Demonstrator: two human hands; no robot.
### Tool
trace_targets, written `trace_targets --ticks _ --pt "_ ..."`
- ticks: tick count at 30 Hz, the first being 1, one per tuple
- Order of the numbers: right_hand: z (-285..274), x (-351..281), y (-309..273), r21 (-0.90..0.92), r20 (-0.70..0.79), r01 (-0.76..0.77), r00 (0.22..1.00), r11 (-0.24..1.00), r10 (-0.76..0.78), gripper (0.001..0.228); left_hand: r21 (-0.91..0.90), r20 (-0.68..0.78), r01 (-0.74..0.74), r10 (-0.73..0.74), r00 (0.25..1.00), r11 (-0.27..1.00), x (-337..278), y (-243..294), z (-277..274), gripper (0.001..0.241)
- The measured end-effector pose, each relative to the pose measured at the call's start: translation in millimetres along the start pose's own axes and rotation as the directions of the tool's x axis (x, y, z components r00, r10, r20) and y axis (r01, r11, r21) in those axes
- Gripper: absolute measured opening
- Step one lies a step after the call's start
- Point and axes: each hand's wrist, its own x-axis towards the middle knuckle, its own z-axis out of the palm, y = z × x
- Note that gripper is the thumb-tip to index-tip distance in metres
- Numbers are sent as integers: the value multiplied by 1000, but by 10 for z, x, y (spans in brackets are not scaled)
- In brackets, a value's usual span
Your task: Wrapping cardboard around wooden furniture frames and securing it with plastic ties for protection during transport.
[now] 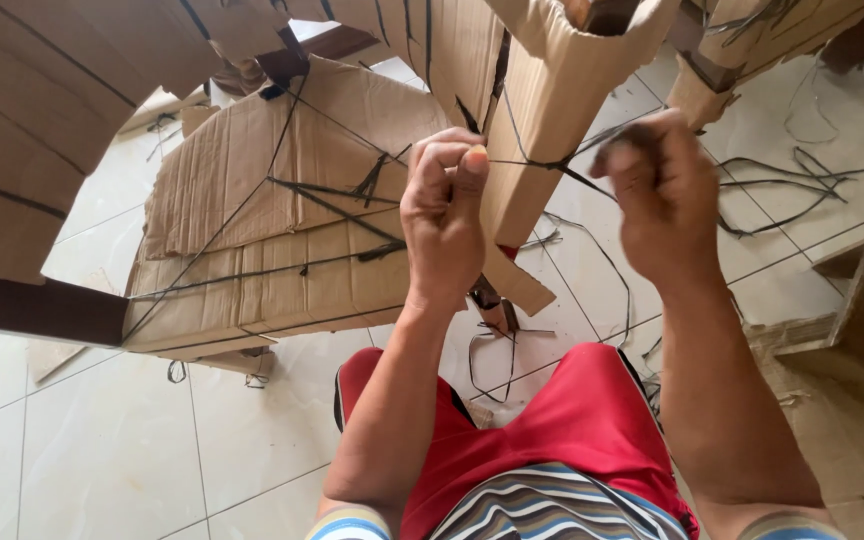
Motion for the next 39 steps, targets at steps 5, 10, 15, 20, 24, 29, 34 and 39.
trace_targets --ticks 5,10,15,20,24,29,34,39 --pt "6 -79 -269 -219 138 -49 987 974 81 18 -544 161 302 -255 953 783 47 132 128 21" --pt "7 -155 44 225 117 -268 962 937 247 34 -390 155 286 -244 957 875 48 -58 156 25" --pt "144 -185 189 663 135 -395 898 635 418 52 -150 160 122 -98 982 981 81 38 165 26" --pt "104 -132 -179 253 93 -316 949 915 302 18 265 195 -131 80 978 955 45 136 193 17" --pt "24 -115 -87 250 129 -309 950 918 285 15 657 348 -410 228 909 633 46 284 174 20" --pt "211 -119 160 714 146 -416 875 563 462 23 619 459 -435 149 876 654 146 91 7 44" --pt "357 34 62 894 293 -427 788 138 541 34 229 351 -176 87 932 957 145 -7 122 49" --pt "264 207 -77 878 196 -391 818 274 540 38 142 184 -220 193 964 965 197 31 255 54"
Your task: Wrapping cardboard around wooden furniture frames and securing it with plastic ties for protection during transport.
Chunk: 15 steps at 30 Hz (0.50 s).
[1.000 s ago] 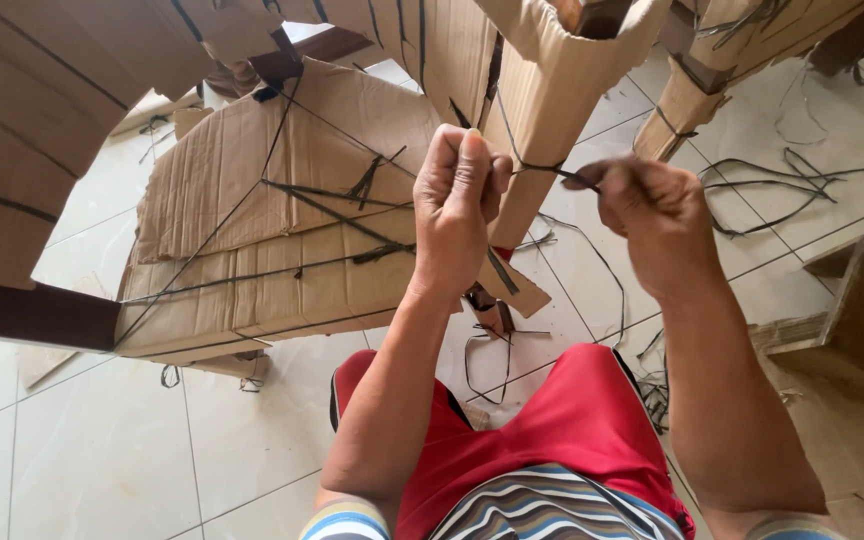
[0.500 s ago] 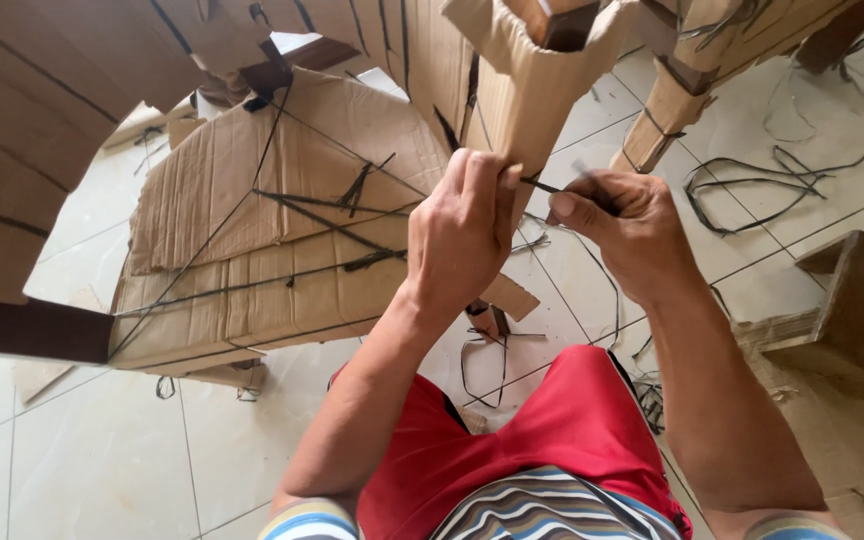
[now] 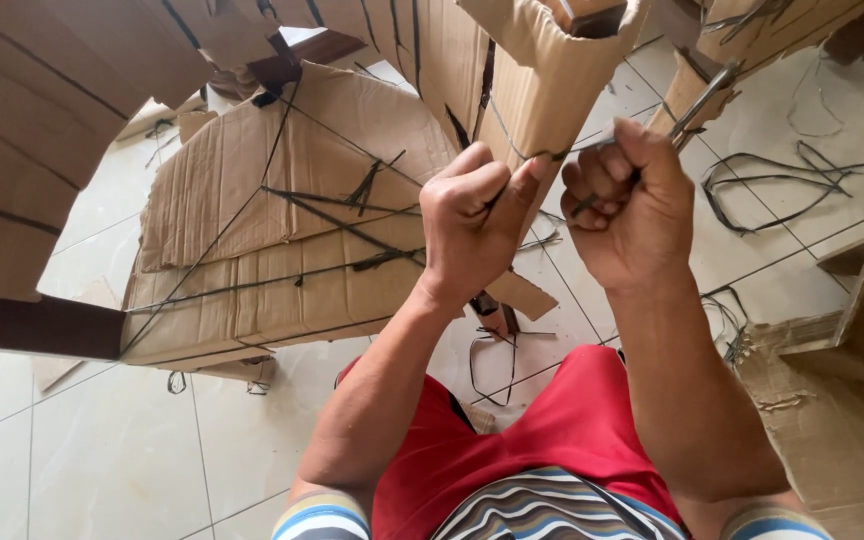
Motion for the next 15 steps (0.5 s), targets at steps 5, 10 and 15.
trace_targets --ticks 5,10,15 --pt "26 43 -17 126 6 -36 999 991 35 38 -15 -39 -41 40 998 999 29 -32 54 54" --pt "21 4 -24 205 -13 -90 995 975 94 38 6 -36 -88 88 995 996 62 -24 -89 56" --pt "-151 152 71 182 2 -48 999 982 48 40 -5 -27 -70 70 997 998 92 -99 -225 57"
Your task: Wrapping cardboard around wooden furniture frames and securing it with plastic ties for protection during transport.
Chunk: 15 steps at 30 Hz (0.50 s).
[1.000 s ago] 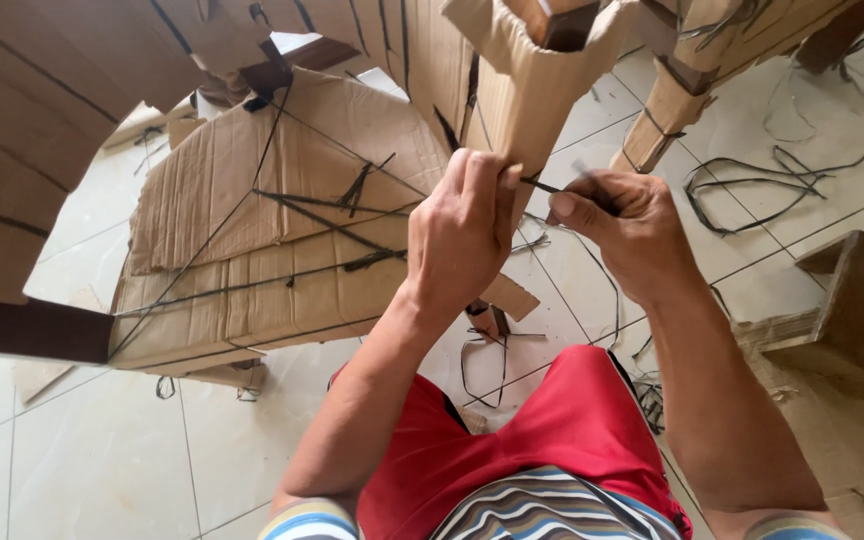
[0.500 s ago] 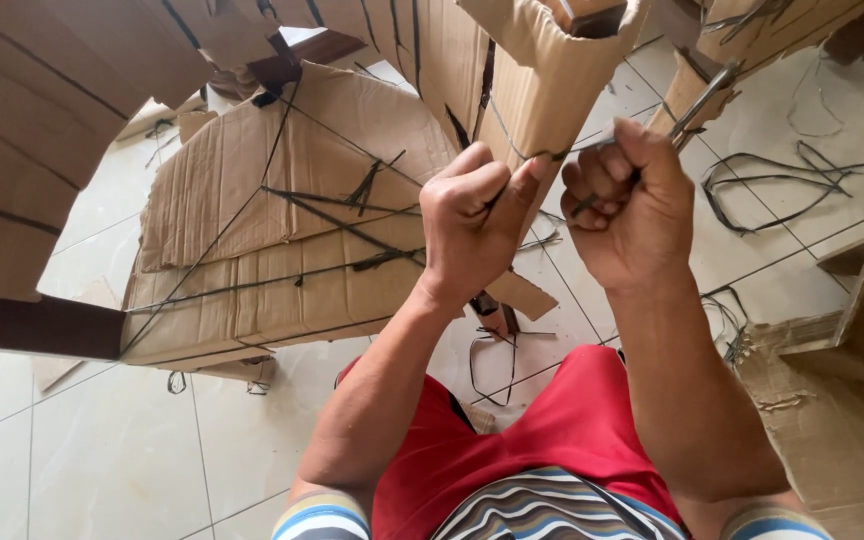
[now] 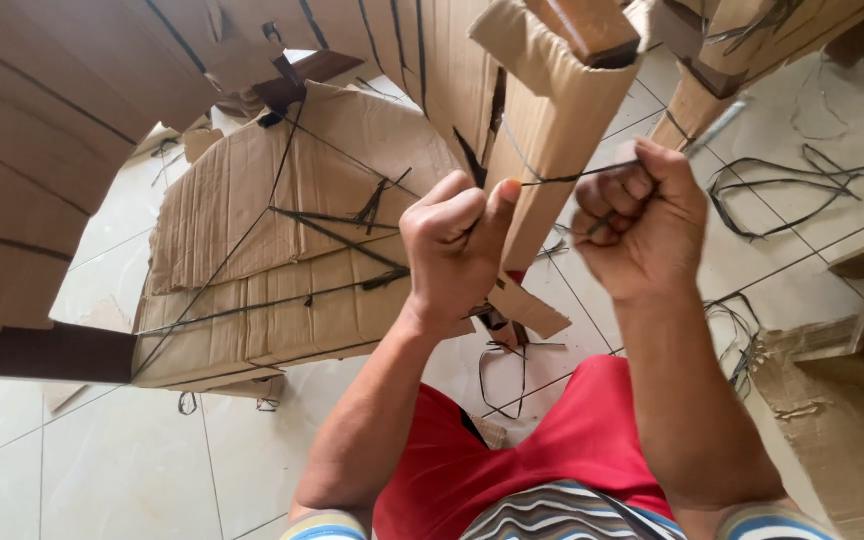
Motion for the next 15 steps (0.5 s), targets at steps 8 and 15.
trace_targets --ticks 8,15 --pt "-125 -453 9 -576 95 185 983 796 -160 13 24 55 296 -297 953 955 -199 36 -7 18" --pt "-149 -584 -29 -740 156 191 981 644 -112 34 494 214 64 -192 958 867 -211 102 -200 23"
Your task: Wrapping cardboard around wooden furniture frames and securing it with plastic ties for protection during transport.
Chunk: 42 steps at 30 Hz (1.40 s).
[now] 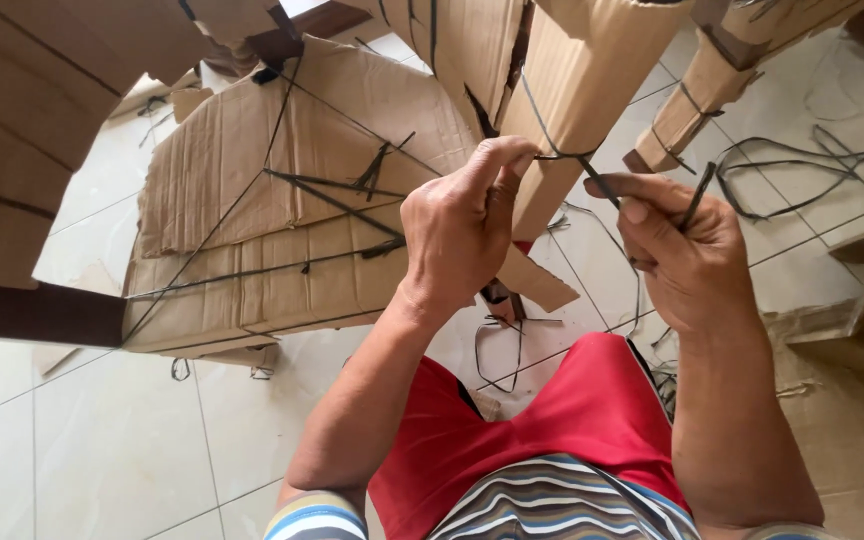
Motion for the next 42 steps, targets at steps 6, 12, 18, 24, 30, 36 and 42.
trace_targets --ticks 6,12,18,24,30,36,42 --pt "-117 -75 75 281 -9 -100 994 954 106 40 112 -57 -5 11 998 994 63 154 16 14" --pt "-159 -32 -44 481 113 -201 979 853 168 33 -242 79 104 -87 993 965 102 256 70 10" --pt "-37 14 -190 597 194 -275 961 753 198 27 -692 611 707 -404 681 145 148 258 -89 22" --pt "72 -102 -124 328 74 42 995 944 -70 40 -611 139 471 -500 855 636 31 427 -42 9" --pt "253 -177 -137 -244 170 237 965 940 -199 47 -393 -120 60 -116 986 917 -106 407 27 14" --pt "304 -95 -44 -467 223 401 916 788 -334 50 -451 -65 105 -149 987 887 -109 464 35 12" --pt "235 -76 -55 -489 299 382 918 784 -261 59 -495 2 180 -207 978 850 -119 410 99 8"
